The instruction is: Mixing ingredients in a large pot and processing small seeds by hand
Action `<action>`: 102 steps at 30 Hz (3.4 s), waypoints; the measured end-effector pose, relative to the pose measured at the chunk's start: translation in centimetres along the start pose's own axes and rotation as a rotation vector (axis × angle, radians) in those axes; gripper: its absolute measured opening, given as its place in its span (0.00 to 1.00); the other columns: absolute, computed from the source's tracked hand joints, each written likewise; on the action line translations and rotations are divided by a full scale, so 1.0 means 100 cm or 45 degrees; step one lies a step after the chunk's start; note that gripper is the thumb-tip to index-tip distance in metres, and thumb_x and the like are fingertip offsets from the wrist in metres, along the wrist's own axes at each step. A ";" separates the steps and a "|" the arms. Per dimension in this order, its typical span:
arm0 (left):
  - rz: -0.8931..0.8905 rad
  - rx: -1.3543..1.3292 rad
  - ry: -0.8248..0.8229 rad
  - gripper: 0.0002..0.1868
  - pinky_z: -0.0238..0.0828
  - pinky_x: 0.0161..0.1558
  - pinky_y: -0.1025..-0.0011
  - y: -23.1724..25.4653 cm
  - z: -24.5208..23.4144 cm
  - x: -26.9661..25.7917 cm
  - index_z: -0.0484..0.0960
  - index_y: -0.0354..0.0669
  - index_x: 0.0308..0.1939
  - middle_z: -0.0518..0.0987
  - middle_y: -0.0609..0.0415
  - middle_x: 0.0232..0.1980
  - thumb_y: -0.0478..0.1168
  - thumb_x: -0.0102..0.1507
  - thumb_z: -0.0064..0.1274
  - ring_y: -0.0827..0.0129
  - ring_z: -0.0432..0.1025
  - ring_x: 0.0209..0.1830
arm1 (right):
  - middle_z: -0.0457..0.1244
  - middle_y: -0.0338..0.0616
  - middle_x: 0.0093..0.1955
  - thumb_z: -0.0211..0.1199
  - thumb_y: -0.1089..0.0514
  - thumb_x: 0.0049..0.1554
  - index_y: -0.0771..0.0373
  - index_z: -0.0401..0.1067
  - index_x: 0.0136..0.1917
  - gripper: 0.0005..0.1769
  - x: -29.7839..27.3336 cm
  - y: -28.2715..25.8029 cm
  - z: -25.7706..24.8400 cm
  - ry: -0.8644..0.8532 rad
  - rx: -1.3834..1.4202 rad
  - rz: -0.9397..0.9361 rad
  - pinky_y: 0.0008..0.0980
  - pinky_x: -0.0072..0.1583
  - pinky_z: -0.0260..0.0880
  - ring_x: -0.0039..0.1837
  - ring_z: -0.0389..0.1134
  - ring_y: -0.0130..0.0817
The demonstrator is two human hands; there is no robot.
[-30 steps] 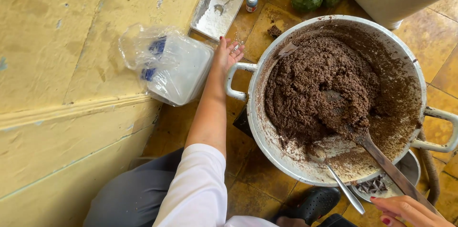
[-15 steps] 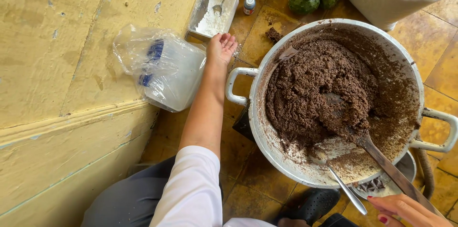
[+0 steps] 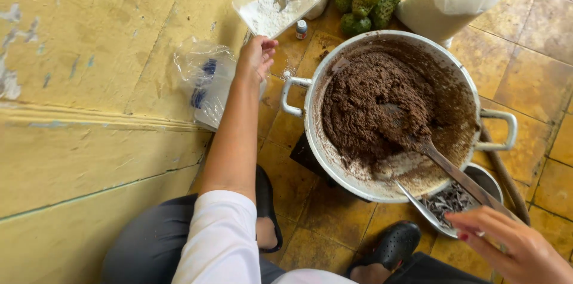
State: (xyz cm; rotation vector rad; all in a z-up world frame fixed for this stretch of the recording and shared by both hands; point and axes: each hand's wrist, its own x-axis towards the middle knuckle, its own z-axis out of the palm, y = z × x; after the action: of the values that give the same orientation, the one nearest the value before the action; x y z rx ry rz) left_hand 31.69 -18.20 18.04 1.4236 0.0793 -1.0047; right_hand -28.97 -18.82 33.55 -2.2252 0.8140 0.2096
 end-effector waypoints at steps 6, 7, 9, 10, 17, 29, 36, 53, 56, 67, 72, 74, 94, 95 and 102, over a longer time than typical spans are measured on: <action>0.152 0.299 -0.088 0.11 0.65 0.53 0.62 0.072 0.021 -0.105 0.85 0.42 0.28 0.82 0.56 0.30 0.43 0.55 0.51 0.73 0.74 0.33 | 0.75 0.32 0.41 0.64 0.62 0.51 0.49 0.81 0.56 0.19 0.016 -0.088 -0.029 0.205 0.101 0.091 0.27 0.35 0.73 0.37 0.75 0.26; 0.147 0.298 -0.083 0.11 0.65 0.53 0.62 0.071 0.022 -0.128 0.85 0.42 0.28 0.82 0.56 0.30 0.43 0.55 0.51 0.73 0.74 0.33 | 0.75 0.32 0.41 0.64 0.62 0.51 0.49 0.81 0.56 0.19 0.017 -0.092 -0.031 0.198 0.102 0.092 0.27 0.35 0.73 0.37 0.75 0.26; 0.208 0.364 -0.129 0.10 0.70 0.54 0.62 0.072 0.023 -0.171 0.85 0.42 0.30 0.87 0.54 0.33 0.40 0.58 0.50 0.71 0.79 0.35 | 0.72 0.39 0.43 0.64 0.65 0.52 0.57 0.78 0.57 0.18 0.021 -0.101 -0.033 0.314 0.003 -0.059 0.21 0.31 0.68 0.34 0.69 0.26; 0.206 0.362 -0.121 0.10 0.70 0.54 0.62 0.069 0.021 -0.191 0.85 0.42 0.30 0.87 0.54 0.33 0.40 0.58 0.50 0.71 0.79 0.35 | 0.72 0.39 0.43 0.64 0.65 0.52 0.57 0.78 0.57 0.18 0.022 -0.110 -0.034 0.308 0.003 -0.063 0.21 0.31 0.68 0.34 0.69 0.26; 0.084 0.055 -0.184 0.08 0.72 0.33 0.79 -0.021 -0.017 -0.295 0.79 0.38 0.27 0.87 0.46 0.37 0.32 0.62 0.50 0.72 0.75 0.32 | 0.69 0.37 0.50 0.63 0.67 0.55 0.58 0.78 0.57 0.16 0.020 -0.123 -0.008 0.346 -0.136 -0.154 0.29 0.37 0.68 0.38 0.68 0.31; 0.276 0.296 -0.152 0.16 0.45 0.21 0.79 -0.023 -0.061 -0.346 0.85 0.40 0.25 0.62 0.65 0.14 0.41 0.64 0.49 0.79 0.49 0.13 | 0.68 0.49 0.59 0.64 0.63 0.63 0.60 0.79 0.61 0.13 0.024 -0.102 -0.012 0.594 -0.549 0.041 0.37 0.46 0.70 0.47 0.70 0.43; 0.417 0.364 -0.097 0.15 0.45 0.13 0.81 -0.048 -0.065 -0.338 0.85 0.41 0.24 0.70 0.62 0.13 0.39 0.63 0.49 0.81 0.52 0.08 | 0.65 0.54 0.58 0.62 0.71 0.65 0.69 0.74 0.61 0.11 0.048 -0.198 0.013 0.835 -0.402 -0.417 0.35 0.54 0.73 0.54 0.67 0.44; 0.206 0.475 -0.188 0.15 0.63 0.27 0.73 -0.121 -0.025 -0.350 0.88 0.49 0.21 0.79 0.52 0.24 0.49 0.52 0.49 0.71 0.69 0.25 | 0.67 0.49 0.45 0.56 0.65 0.67 0.62 0.75 0.55 0.07 0.086 -0.151 0.018 0.547 -0.239 -0.081 0.31 0.39 0.65 0.38 0.66 0.36; 0.204 0.511 -0.247 0.15 0.68 0.33 0.70 -0.128 -0.021 -0.349 0.89 0.50 0.21 0.84 0.53 0.30 0.50 0.53 0.49 0.68 0.73 0.29 | 0.68 0.46 0.43 0.56 0.66 0.66 0.59 0.75 0.54 0.08 0.083 -0.129 0.022 0.629 -0.465 -0.459 0.32 0.40 0.69 0.39 0.68 0.37; 0.229 0.459 -0.223 0.15 0.72 0.47 0.71 -0.086 -0.008 -0.366 0.89 0.48 0.23 0.85 0.54 0.36 0.45 0.56 0.48 0.70 0.75 0.39 | 0.68 0.53 0.40 0.58 0.66 0.68 0.62 0.75 0.59 0.08 0.071 -0.113 0.028 0.745 -0.038 -0.140 0.41 0.41 0.69 0.41 0.68 0.45; 0.334 0.457 -0.216 0.14 0.72 0.53 0.67 -0.097 -0.004 -0.359 0.88 0.45 0.25 0.86 0.50 0.42 0.43 0.59 0.49 0.63 0.78 0.46 | 0.66 0.48 0.33 0.53 0.63 0.67 0.65 0.74 0.55 0.09 0.086 -0.120 0.050 0.544 0.674 0.132 0.22 0.32 0.56 0.31 0.63 0.27; 0.337 0.465 -0.229 0.14 0.72 0.54 0.66 -0.102 -0.002 -0.358 0.88 0.45 0.25 0.86 0.50 0.42 0.43 0.60 0.49 0.63 0.78 0.46 | 0.66 0.47 0.33 0.54 0.62 0.66 0.65 0.74 0.55 0.09 0.091 -0.130 0.053 0.514 0.793 0.163 0.21 0.32 0.56 0.30 0.62 0.27; 0.356 0.198 -0.002 0.14 0.70 0.50 0.77 -0.088 -0.032 -0.334 0.80 0.40 0.26 0.80 0.36 0.64 0.39 0.64 0.45 0.59 0.77 0.58 | 0.66 0.38 0.37 0.55 0.62 0.67 0.59 0.70 0.53 0.04 0.095 -0.108 -0.008 0.671 1.343 0.302 0.16 0.36 0.60 0.33 0.63 0.19; 0.388 0.180 0.054 0.15 0.63 0.39 0.78 -0.088 -0.032 -0.334 0.80 0.39 0.25 0.82 0.39 0.62 0.40 0.64 0.46 0.69 0.70 0.42 | 0.66 0.39 0.38 0.54 0.61 0.68 0.60 0.70 0.54 0.04 0.097 -0.101 -0.006 0.668 1.280 0.342 0.15 0.36 0.61 0.33 0.62 0.19; 0.423 0.126 0.039 0.19 0.66 0.50 0.79 -0.088 -0.033 -0.335 0.81 0.35 0.27 0.84 0.46 0.59 0.44 0.67 0.47 0.69 0.75 0.47 | 0.66 0.45 0.39 0.52 0.64 0.68 0.66 0.69 0.54 0.06 0.114 -0.061 0.013 0.584 1.131 0.493 0.20 0.39 0.63 0.35 0.62 0.25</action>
State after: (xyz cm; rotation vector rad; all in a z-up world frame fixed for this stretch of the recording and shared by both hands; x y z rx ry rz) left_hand 7.55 3.58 30.49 1.4839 -0.1818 -0.7200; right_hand -16.22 -20.35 31.94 -1.2694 1.2711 -0.4285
